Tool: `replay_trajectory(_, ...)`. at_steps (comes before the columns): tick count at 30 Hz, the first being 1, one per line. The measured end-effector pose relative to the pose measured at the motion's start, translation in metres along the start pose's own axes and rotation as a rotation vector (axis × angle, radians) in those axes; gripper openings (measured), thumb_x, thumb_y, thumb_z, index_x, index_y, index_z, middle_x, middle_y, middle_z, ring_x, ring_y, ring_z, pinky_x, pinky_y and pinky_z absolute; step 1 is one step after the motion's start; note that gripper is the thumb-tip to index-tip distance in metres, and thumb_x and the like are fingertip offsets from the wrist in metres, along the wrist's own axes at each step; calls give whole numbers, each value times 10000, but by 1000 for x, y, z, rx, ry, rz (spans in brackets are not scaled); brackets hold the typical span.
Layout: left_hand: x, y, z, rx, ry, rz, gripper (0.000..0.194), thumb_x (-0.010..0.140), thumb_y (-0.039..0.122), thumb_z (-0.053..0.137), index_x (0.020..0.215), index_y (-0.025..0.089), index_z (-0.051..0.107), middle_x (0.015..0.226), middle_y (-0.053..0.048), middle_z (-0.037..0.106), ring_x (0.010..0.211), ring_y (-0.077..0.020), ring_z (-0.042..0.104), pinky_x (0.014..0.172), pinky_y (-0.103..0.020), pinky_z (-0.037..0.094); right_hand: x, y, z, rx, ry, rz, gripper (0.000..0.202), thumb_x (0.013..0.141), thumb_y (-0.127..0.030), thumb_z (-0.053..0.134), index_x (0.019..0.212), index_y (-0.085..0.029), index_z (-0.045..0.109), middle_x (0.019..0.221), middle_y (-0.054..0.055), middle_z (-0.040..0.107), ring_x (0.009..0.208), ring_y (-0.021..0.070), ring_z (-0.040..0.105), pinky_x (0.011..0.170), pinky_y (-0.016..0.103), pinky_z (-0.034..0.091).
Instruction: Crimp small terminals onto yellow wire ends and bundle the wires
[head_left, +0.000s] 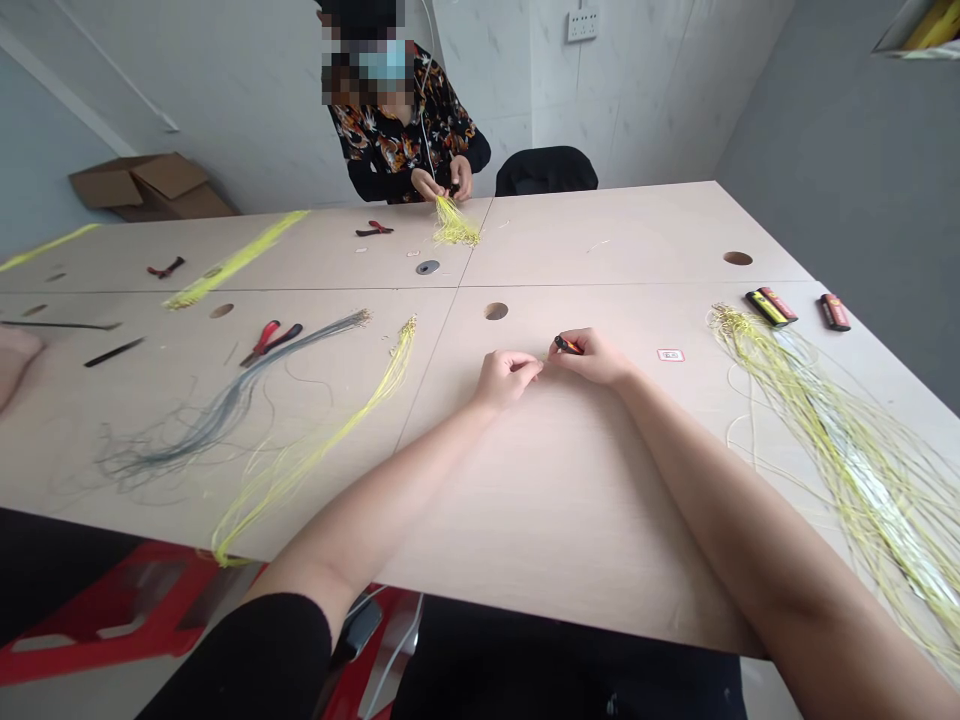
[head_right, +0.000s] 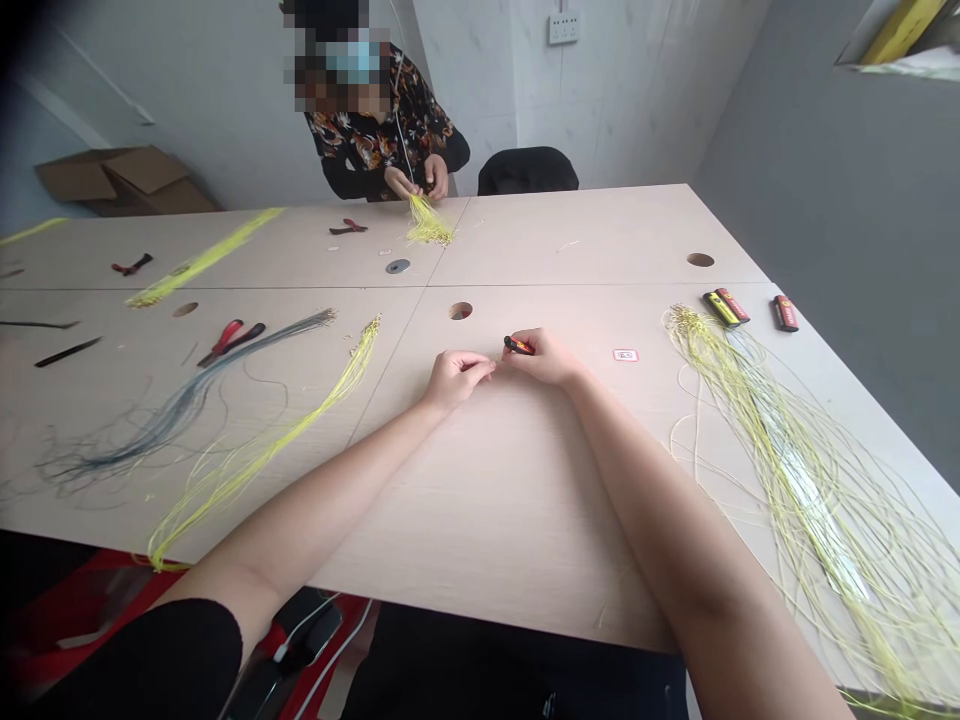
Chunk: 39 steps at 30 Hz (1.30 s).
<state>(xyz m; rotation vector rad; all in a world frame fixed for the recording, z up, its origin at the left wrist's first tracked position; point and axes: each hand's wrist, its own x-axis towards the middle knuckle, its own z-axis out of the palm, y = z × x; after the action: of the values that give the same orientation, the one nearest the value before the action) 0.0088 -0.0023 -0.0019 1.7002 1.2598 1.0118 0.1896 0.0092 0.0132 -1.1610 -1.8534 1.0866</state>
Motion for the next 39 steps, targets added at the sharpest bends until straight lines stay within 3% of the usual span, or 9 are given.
replay_trajectory(7,-2,3,-1,-28,35,11,268,710,331,611,502,163,617,454,25,513,465,-92,418,494,-244,321,0,2,-2,86,51,6,176,684,-330,557,639,-163,589,581,-36,431,583,96,354,578,263,275)
replay_trajectory(10,-4,6,-1,-49,78,45,248,724,320,613,535,162,642,464,22,525,468,-95,432,498,-244,339,2,4,-2,207,176,65,147,671,-319,585,659,-173,592,570,-35,424,557,96,349,555,263,273)
replay_trajectory(13,-5,6,0,-52,116,106,256,730,313,617,524,163,633,465,18,516,476,-96,431,496,-245,337,4,3,-4,511,319,139,229,659,-370,619,599,-202,476,516,-58,301,496,87,269,492,247,237)
replay_trajectory(16,-5,5,-1,-45,148,189,257,746,303,615,530,163,633,508,5,551,511,-104,465,514,-247,354,4,-2,-6,885,247,151,443,706,-562,560,581,-220,309,522,-53,242,482,98,266,445,226,233)
replay_trajectory(18,-5,4,-1,-33,174,235,254,764,303,614,552,164,642,528,0,565,528,-109,487,527,-248,367,2,-6,-4,1004,145,151,509,722,-683,483,600,-222,303,537,-45,258,480,104,291,421,216,229)
replay_trajectory(22,-5,3,-4,-20,250,325,280,810,323,599,581,167,639,553,-9,579,556,-116,519,548,-250,386,2,-12,14,984,28,203,556,692,-749,435,572,-208,397,506,-49,255,436,79,220,397,209,158)
replay_trajectory(26,-7,4,-6,-29,313,395,311,854,371,571,629,173,652,599,-21,614,594,-123,553,577,-254,415,2,-17,39,905,-52,246,504,710,-664,458,511,-203,417,459,-39,268,433,81,216,408,229,183)
replay_trajectory(32,-11,6,-6,-19,329,416,343,887,412,536,667,175,648,627,-22,612,616,-123,553,585,-253,426,-2,-25,59,864,15,205,438,768,-554,437,514,-224,297,431,-17,346,429,99,272,424,249,206)
replay_trajectory(39,-12,6,-3,-46,332,453,351,892,373,542,602,177,561,574,0,526,567,-108,477,550,-250,371,-4,-25,60,748,58,181,392,772,-469,447,496,-231,301,368,-47,278,376,80,209,437,265,209)
